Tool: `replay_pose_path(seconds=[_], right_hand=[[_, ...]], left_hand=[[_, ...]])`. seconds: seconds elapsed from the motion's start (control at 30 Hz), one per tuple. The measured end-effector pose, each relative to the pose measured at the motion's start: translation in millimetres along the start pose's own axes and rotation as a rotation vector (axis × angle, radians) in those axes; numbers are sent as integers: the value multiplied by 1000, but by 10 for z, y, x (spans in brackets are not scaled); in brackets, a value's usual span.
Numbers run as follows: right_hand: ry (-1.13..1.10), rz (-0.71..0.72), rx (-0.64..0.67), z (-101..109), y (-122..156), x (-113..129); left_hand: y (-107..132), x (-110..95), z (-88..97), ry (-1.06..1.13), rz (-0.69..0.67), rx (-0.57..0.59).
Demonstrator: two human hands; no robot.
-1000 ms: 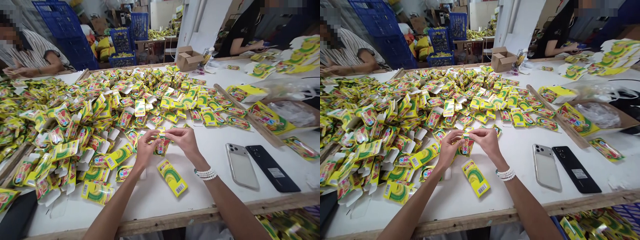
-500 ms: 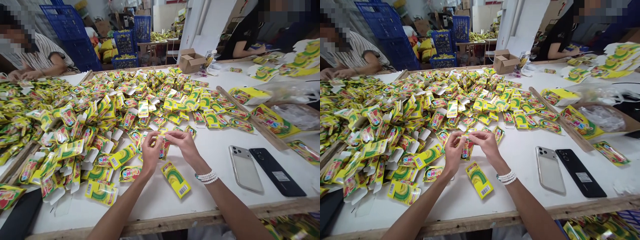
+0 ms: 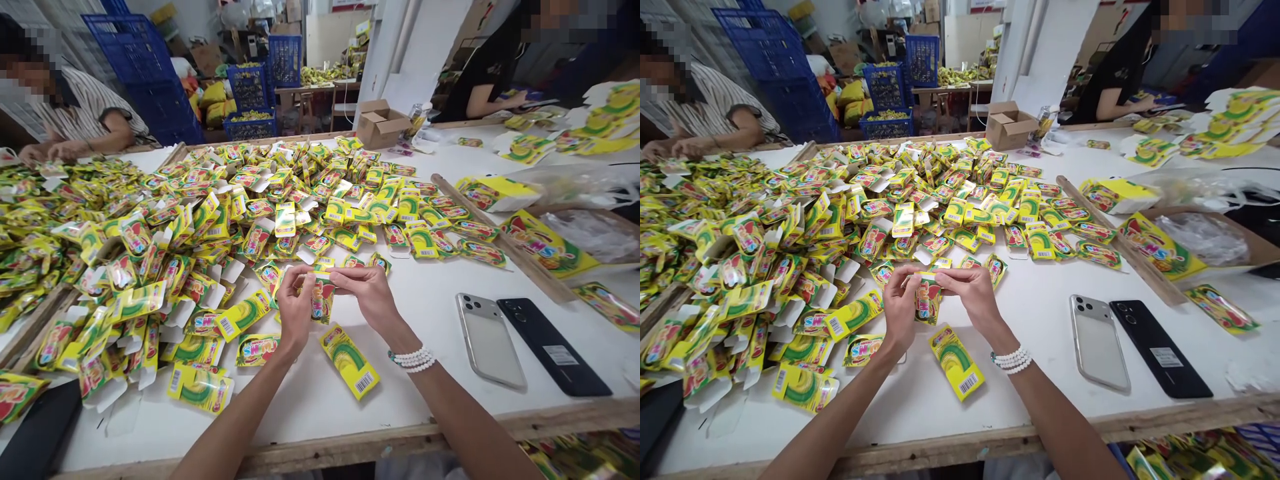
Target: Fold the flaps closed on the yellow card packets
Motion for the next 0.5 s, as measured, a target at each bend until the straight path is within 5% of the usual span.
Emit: replay_pose_path(seconds=[0.23, 0.5], right_hand=[[69, 27, 111, 14, 30, 91], [195, 51, -51, 59, -3, 81]], left_hand=[[-2, 38, 2, 61, 36, -13], [0, 41, -47, 69, 80, 68]])
Point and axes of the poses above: each hand's wrist, its own y-axis away from the middle knuckle, its own z-axis out of the back of the hand, x = y × z, the point moved 2 cm from there along -y, towards the middle knuckle, and after that the axes turned 10 degrees about x, right-handed, at the moved point
